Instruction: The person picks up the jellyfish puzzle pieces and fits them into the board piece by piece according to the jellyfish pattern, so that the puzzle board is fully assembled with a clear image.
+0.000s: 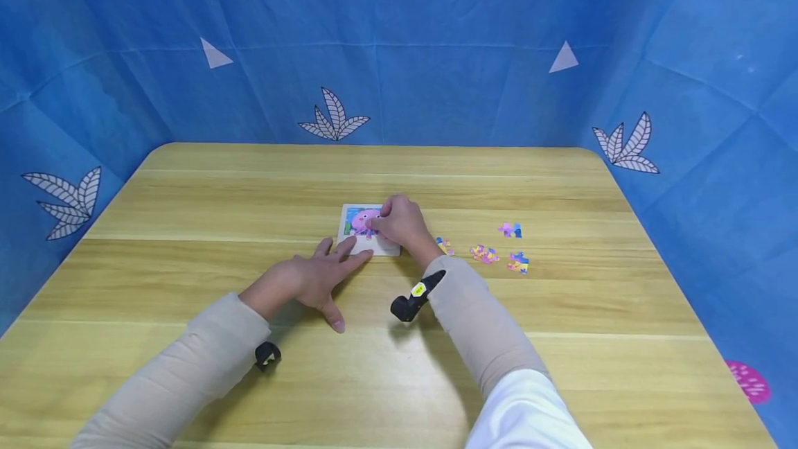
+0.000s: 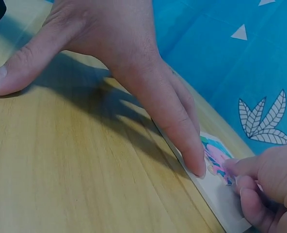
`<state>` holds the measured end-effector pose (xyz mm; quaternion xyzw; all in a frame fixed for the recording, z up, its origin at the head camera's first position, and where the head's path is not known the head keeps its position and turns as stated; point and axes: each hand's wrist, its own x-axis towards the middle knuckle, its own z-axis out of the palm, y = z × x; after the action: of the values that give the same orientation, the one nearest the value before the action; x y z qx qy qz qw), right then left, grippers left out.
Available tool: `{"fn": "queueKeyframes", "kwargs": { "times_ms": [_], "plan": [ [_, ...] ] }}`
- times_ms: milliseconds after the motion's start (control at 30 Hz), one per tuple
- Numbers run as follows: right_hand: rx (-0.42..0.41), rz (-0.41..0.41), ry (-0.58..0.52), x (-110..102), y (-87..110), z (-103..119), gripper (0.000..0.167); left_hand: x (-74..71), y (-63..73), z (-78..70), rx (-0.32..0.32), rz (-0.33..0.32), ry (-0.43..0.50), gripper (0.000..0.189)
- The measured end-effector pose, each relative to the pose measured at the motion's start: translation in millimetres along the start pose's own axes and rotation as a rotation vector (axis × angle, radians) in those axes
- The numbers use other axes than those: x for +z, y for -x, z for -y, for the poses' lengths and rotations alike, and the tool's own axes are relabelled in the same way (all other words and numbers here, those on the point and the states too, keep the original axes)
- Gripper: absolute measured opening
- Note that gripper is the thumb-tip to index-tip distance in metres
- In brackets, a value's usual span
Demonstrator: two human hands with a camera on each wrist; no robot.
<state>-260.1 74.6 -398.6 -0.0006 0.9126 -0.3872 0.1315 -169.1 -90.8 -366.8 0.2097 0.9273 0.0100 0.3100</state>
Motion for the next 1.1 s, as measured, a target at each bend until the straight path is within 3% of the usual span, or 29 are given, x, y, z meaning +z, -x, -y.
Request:
{"fn": "queueKeyframes", "kwargs": {
  "times_ms": [300, 600, 833, 1100],
  "plan": [
    [-0.072, -0.012, -0.066, -1, 7.0, -6, 0.025, 0.0, 0.5, -0.4, -0.004, 0.005, -0.004, 0.127],
    [-0.101, 0.042, -0.134, -12, 13.1, -15, 0.023, 0.1, 0.3, -0.9, -0.011, 0.005, -0.01, 0.126],
    [-0.083, 0.045, -0.238, -32, 13.9, -31, 0.027, -1.3, 2.0, -1.3, -0.014, 0.003, 0.004, 0.126],
    [-0.082, 0.01, -0.288, -70, 18.7, -53, 0.029, -1.8, 3.9, -2.8, -0.008, 0.003, 0.006, 0.126]
  ]
}}
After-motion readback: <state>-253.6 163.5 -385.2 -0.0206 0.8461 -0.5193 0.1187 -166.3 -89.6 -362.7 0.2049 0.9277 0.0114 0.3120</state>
